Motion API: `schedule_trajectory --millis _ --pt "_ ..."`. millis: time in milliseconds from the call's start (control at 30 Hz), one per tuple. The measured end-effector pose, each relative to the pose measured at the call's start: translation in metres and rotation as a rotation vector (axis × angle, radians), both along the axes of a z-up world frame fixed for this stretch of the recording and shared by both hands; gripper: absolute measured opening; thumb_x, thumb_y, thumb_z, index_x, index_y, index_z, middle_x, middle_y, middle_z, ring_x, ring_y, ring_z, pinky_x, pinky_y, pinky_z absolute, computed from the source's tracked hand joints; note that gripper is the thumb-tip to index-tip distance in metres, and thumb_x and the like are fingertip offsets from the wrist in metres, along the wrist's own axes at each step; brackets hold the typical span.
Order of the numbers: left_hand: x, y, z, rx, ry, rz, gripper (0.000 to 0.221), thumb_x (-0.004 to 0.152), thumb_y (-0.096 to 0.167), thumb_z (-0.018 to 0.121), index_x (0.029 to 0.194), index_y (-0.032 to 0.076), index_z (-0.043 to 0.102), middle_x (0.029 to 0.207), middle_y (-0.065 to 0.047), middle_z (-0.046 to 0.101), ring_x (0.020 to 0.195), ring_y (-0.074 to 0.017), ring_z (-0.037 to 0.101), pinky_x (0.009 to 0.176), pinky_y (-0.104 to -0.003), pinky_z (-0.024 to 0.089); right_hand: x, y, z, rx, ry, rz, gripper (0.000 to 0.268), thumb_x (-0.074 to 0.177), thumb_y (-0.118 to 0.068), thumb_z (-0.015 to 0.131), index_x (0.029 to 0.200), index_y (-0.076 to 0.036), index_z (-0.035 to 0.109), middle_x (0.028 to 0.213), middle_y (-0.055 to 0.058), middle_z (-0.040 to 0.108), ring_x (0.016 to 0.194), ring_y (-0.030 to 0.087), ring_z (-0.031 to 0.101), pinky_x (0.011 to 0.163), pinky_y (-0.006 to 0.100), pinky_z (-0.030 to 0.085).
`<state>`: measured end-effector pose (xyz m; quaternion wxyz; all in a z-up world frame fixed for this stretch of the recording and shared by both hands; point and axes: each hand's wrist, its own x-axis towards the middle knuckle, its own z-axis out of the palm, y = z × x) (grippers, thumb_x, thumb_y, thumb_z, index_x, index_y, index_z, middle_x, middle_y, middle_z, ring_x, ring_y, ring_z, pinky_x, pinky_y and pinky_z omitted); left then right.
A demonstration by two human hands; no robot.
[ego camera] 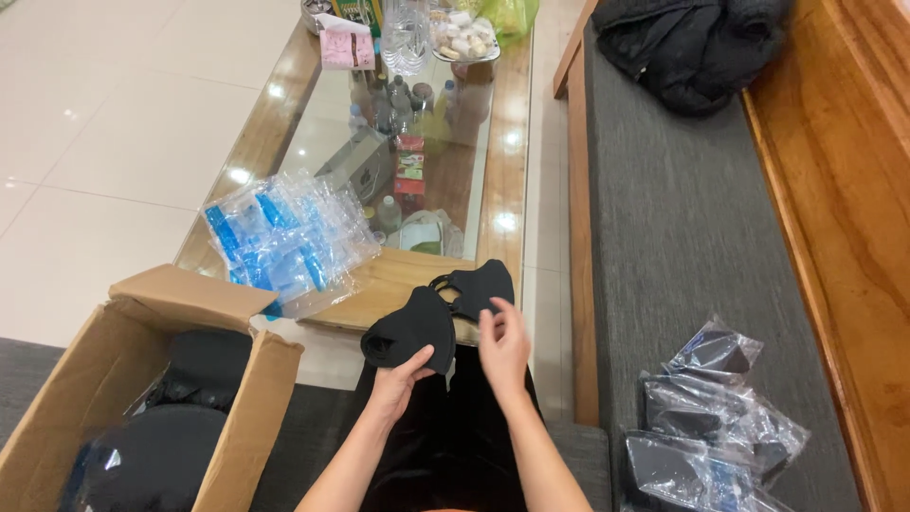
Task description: Packaging black face masks into individual plastic sleeves
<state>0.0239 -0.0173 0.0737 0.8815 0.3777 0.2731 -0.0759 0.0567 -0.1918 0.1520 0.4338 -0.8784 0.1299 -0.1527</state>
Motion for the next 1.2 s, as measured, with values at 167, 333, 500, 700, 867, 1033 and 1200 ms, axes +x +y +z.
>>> schedule_trajectory --millis 167,333,500,700,867,1033,1200 --pt "-0.001 -0.003 0.005 0.035 -0.023 -0.048 0.053 0.079 0.002 0.081 0.129 0.014 0.070 0.125 -0.008 0.076 0.101 -0.0192 0.071 0.068 -0.032 0.058 -0.022 0.036 0.033 0.070 0.225 0.351 0.065 0.090 -0.049 0.063 0.148 -0.022 0.050 0.143 0.012 0.062 0.129 0.028 0.063 0.099 0.041 0.051" --pt "-0.005 0.003 0.042 0.037 -0.008 -0.098 0.059 0.080 0.006 0.080 0.137 0.009 0.066 0.128 -0.012 0.073 0.100 -0.0238 0.071 0.066 -0.034 0.060 -0.024 0.041 0.028 0.185 0.232 0.377 0.057 0.096 -0.035 0.058 0.149 -0.017 0.049 0.150 0.010 0.056 0.138 0.029 0.054 0.108 0.041 0.046" --pt "-0.004 0.000 0.030 0.041 0.036 -0.121 0.054 0.080 0.003 0.080 0.132 0.006 0.070 0.123 -0.013 0.075 0.097 -0.0246 0.072 0.064 -0.035 0.061 -0.022 0.036 0.031 0.176 0.297 0.384 0.057 0.096 -0.034 0.058 0.150 -0.020 0.047 0.152 0.007 0.054 0.139 0.028 0.053 0.105 0.041 0.047" --pt "-0.008 0.000 0.047 0.116 -0.008 -0.200 0.058 0.079 0.001 0.080 0.135 0.008 0.068 0.126 -0.012 0.075 0.100 -0.0254 0.072 0.066 -0.036 0.062 -0.007 0.029 0.043 0.012 0.126 0.437 0.058 0.099 -0.036 0.057 0.154 -0.023 0.045 0.123 0.004 0.048 0.121 0.022 0.047 0.105 0.040 0.041" --pt "-0.009 -0.001 0.030 0.265 -0.089 -0.267 0.059 0.078 0.010 0.083 0.134 0.011 0.066 0.129 -0.009 0.072 0.105 -0.0206 0.069 0.070 -0.033 0.062 -0.003 0.031 0.033 -0.117 -0.128 0.455 0.036 0.099 -0.023 0.061 0.134 -0.023 0.066 0.132 0.014 0.051 0.128 0.033 0.043 0.108 0.048 0.042" --pt "-0.008 -0.002 0.021 0.282 -0.110 -0.256 0.054 0.077 0.008 0.084 0.129 0.012 0.067 0.126 -0.008 0.071 0.101 -0.0185 0.068 0.064 -0.031 0.062 -0.006 0.035 0.044 -0.199 -0.300 0.448 0.027 0.096 -0.015 0.066 0.122 -0.019 0.072 0.124 0.012 0.055 0.120 0.032 0.046 0.098 0.043 0.047" --pt "-0.009 -0.001 0.025 0.301 -0.115 -0.271 0.049 0.080 0.008 0.083 0.126 0.010 0.069 0.119 -0.009 0.073 0.098 -0.0178 0.068 0.067 -0.031 0.062 -0.008 0.039 0.045 -0.232 -0.407 0.435 0.007 0.094 -0.011 0.070 0.099 -0.007 0.072 0.091 0.005 0.059 0.092 0.025 0.053 0.084 0.036 0.048"
